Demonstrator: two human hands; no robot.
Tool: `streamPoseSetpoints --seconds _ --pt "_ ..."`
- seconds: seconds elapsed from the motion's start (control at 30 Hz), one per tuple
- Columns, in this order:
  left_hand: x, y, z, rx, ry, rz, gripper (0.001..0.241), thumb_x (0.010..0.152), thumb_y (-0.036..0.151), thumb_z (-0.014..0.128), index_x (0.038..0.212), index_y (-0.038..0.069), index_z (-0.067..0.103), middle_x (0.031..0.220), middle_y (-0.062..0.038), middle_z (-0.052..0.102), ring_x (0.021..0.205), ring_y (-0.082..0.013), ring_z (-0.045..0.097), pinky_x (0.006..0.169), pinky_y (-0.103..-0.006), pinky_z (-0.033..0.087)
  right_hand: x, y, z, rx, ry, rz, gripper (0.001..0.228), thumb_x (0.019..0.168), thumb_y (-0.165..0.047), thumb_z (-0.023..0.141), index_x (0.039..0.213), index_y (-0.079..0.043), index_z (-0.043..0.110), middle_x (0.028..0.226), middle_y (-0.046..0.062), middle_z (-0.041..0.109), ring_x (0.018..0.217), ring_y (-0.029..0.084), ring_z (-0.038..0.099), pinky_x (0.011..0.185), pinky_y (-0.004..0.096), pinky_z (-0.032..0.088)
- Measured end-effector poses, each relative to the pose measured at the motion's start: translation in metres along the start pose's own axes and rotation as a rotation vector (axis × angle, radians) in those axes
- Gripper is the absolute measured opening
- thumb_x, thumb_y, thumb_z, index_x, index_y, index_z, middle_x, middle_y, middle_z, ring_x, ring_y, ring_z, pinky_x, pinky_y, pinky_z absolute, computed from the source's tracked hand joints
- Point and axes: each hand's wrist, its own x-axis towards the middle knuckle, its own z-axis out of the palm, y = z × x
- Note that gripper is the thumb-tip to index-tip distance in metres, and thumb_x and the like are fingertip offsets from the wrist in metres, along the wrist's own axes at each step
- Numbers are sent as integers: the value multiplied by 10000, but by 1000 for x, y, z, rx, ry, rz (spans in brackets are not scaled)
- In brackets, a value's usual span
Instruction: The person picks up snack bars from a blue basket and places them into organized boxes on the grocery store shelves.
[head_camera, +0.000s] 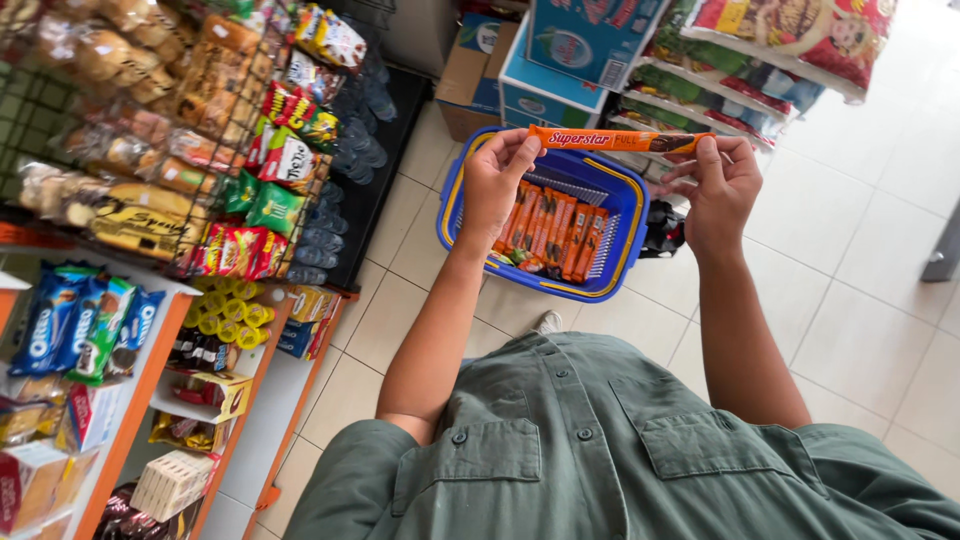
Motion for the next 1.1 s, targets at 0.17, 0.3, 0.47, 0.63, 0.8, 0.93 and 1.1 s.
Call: streamPoseSetpoints --seconds 0.17,0.3,0.47,0.63,0.8,0.93,1.1 --pt "-16 37 -46 -44 71 71 264 1062 300 845 1207 82 811 987 -104 861 846 -62 721 866 -240 612 -10 -12 56 -4 -62 -32 178 1237 -201 671 1215 -52 575 1056 253 789 687 259 785 539 328 686" --pt "-35 58 -88 -38 160 127 269 1063 318 844 1205 92 809 989 -101 864 847 -70 720 867 -248 612 -30 -24 104 34 -145 -53 179 1234 -195 679 1211 -50 576 1052 269 790 685 260 782 538 333 680" --pt "-81 114 -143 35 250 203 215 1051 300 844 1174 125 819 964 -54 865 808 -47 710 807 -216 597 -70 -35 157 100 -238 -67 175 1242 -203 671 1202 -63 575 1062 272 784 689 250 776 555 325 669" --pt "-143 136 -195 57 325 212 222 1048 284 846 1186 113 817 976 -57 864 811 -46 713 816 -220 601 -122 -34 196 160 -325 -40 184 1242 -205 687 1215 -70 566 1080 287 778 694 253 771 560 343 672" --pt "-210 150 -242 54 388 191 241 1050 284 843 1197 96 810 984 -71 862 811 -42 695 833 -229 602 -187 -32 227 204 -384 35 147 1227 -176 682 1209 -77 575 1071 290 774 688 267 771 555 356 671" --pt "-262 151 -279 32 501 202 237 1072 257 813 1211 66 792 1001 -96 848 835 -55 682 855 -239 594 -235 -24 258 200 -457 86 136 1202 -153 686 1202 -74 575 1036 271 771 659 252 759 542 342 654" --pt "-333 139 -324 21 667 197 257 1089 263 798 1230 50 777 1021 -96 843 845 -51 684 880 -244 596 -294 -10 293 204 -584 151 133 1197 -139 682 1223 -64 576 1034 283 767 653 269 764 542 354 665"
